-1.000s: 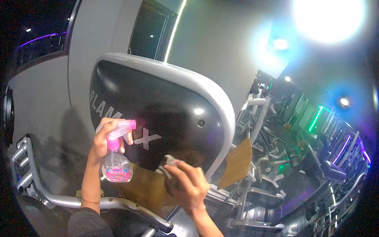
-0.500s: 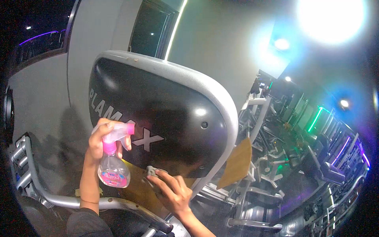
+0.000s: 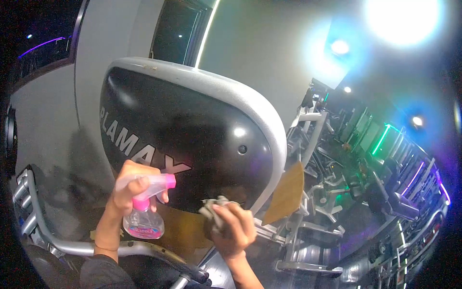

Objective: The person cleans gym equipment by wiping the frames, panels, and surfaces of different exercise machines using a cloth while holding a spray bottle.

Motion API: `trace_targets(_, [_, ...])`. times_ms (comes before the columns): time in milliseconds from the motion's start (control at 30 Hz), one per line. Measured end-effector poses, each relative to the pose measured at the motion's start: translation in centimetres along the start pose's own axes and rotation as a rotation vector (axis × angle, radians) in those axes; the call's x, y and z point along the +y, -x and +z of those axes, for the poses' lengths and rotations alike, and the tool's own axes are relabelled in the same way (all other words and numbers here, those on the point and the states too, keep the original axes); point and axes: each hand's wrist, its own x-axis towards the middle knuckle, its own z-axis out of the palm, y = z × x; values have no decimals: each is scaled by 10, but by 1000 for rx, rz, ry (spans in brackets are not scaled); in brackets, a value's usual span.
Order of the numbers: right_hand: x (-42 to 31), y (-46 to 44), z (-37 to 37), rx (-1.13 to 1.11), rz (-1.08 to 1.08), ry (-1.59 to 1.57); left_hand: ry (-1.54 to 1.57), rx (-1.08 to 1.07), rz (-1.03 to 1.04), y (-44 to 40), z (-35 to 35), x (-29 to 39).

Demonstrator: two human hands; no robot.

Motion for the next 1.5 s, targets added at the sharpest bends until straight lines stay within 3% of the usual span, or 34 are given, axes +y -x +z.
trace_targets(300, [1,33,-13,-225,-30,-56,-263,-1,78,4,37,2])
trace_targets(433, [12,26,-29,-151,0,-13,-262,36,64,3,43,6])
trace_targets(600, [15,1,-29,-39,39,21,-172,123,188,6,34,-2])
trace_targets(700, [-4,-21,-17,-5,-1,-18,-172,135,152,5,29,1])
trace_targets(900, [-21,-32,-2,-249,-183,3,-81,170,94,2,22,-5])
trace_targets(1133, [4,-59,-43,-127,-26,78,-33,173,97,-2,23,-9])
trace_targets(1333, [-14,-89,-15,-144,-254,67,27,215,40,-5,22,-4])
trace_targets(1500, [-16,-77,-23,-259,-233,100,31,223,33,-5,22,-7])
